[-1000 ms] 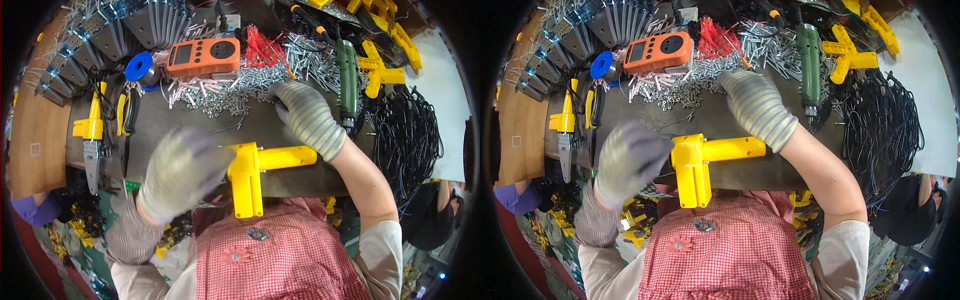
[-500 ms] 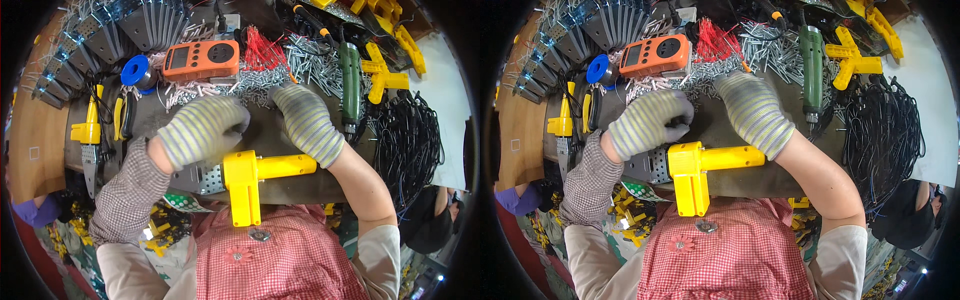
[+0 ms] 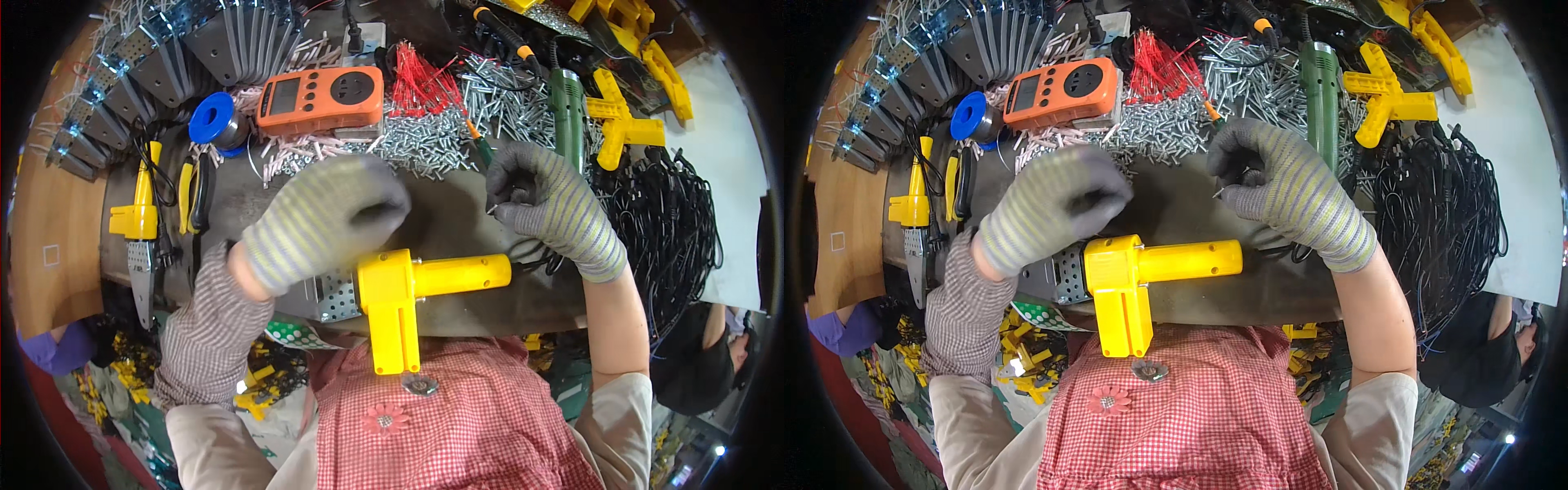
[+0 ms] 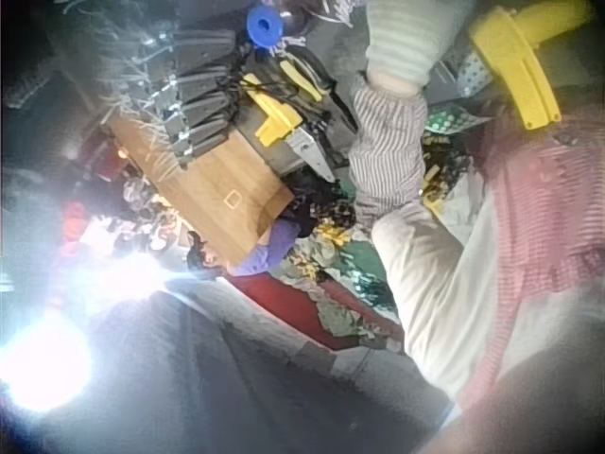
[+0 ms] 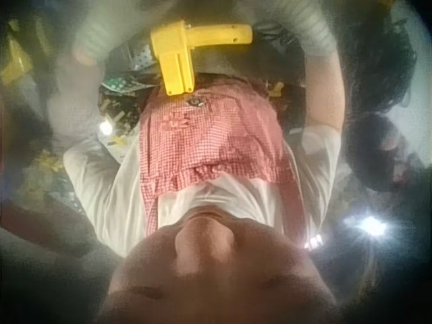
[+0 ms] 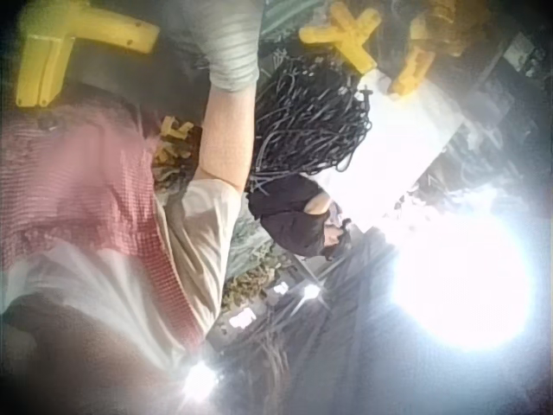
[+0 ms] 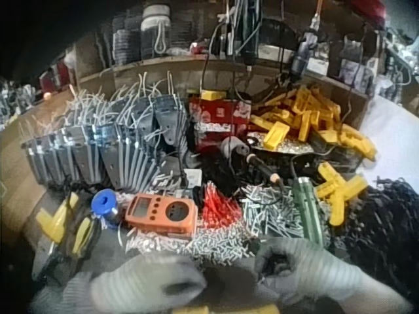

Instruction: The person assembles small electronic components into yellow plastic housings by soldering circuit boards and wires, then securing them with screws using an electric screwdriver. Pliers and tweezers are used to manipulate the small components during assembly.

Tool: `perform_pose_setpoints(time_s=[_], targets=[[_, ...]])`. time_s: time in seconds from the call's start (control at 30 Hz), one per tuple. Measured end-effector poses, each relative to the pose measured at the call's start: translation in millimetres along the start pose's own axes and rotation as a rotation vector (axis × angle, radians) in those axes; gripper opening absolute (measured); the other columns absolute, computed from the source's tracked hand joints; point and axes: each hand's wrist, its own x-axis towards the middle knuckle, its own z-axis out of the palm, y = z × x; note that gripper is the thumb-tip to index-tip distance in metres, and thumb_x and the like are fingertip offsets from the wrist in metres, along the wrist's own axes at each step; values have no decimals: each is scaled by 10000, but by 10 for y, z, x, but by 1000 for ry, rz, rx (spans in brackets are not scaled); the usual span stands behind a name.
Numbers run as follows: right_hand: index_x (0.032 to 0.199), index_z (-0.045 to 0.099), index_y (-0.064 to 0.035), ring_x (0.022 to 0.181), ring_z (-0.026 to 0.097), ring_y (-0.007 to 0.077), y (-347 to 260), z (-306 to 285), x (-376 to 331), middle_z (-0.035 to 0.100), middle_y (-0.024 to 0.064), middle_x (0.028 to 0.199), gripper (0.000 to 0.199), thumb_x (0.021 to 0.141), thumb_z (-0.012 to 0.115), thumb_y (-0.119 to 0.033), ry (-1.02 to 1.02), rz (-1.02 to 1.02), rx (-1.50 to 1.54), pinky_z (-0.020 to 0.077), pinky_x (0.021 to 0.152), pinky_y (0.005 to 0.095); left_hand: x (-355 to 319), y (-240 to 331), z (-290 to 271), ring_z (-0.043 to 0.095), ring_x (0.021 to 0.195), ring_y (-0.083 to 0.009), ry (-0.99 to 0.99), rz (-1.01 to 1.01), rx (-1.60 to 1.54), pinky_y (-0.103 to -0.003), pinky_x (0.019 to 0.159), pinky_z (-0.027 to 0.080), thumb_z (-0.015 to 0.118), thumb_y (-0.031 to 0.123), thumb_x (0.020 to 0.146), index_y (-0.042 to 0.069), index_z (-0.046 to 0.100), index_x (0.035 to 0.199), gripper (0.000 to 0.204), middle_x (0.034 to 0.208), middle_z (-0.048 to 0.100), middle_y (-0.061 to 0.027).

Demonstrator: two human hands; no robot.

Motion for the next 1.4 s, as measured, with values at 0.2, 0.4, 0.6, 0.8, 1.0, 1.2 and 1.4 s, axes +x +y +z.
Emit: perform_pose_setpoints(time_s=[0.2,0.4,0.6,0.8,1.0,1.2,1.4], targets=[[1006,689,-39,882,626,66,-66,57,-359,662,-4,960,205,816,741,19,175,-32,-16,506,772,242,601,-12,440,715,740,-356,-70,194,899,-470,662,556,653,165,847,33,728,812,155,747,688,-153],[983,668,-45,844,628,116,141,84,-785,642,29,965,247,795,718,107,256,-256,-135,519,775,263,724,53,602,719,746,-341,-150,180,894,-480,643,556,657,153,854,48,738,788,148,779,709,-155],[955,675,-48,870,668,182,278,190,-925,663,58,982,234,787,731,105,284,-344,-53,552,784,311,710,-61,606,726,789,-316,18,225,810,-475,700,574,718,169,843,71,738,870,104,820,707,-132],[926,706,-87,936,691,293,236,378,-916,670,59,988,249,685,762,-120,173,-811,-640,594,765,427,609,489,499,753,873,-251,-312,-241,-222,-359,828,601,829,206,867,49,764,1046,247,951,773,-115],[874,680,-92,920,671,256,235,438,-859,619,41,912,223,686,683,-212,73,-852,-909,588,736,399,556,479,676,737,875,-338,-223,-117,-97,-417,805,597,827,201,857,69,764,1024,222,938,752,-133],[930,716,-81,1022,692,284,482,408,-879,681,72,1021,266,697,702,-209,50,-930,-910,622,789,404,379,833,473,642,1143,-351,-448,-79,200,-474,983,513,825,169,736,94,683,1269,556,1190,660,-105],[929,718,-77,941,700,297,540,156,-809,674,102,961,194,751,752,-145,95,-891,-810,600,766,431,203,932,841,674,1024,-322,-199,-110,408,-455,877,528,858,261,739,91,687,1130,459,1063,664,-101]])
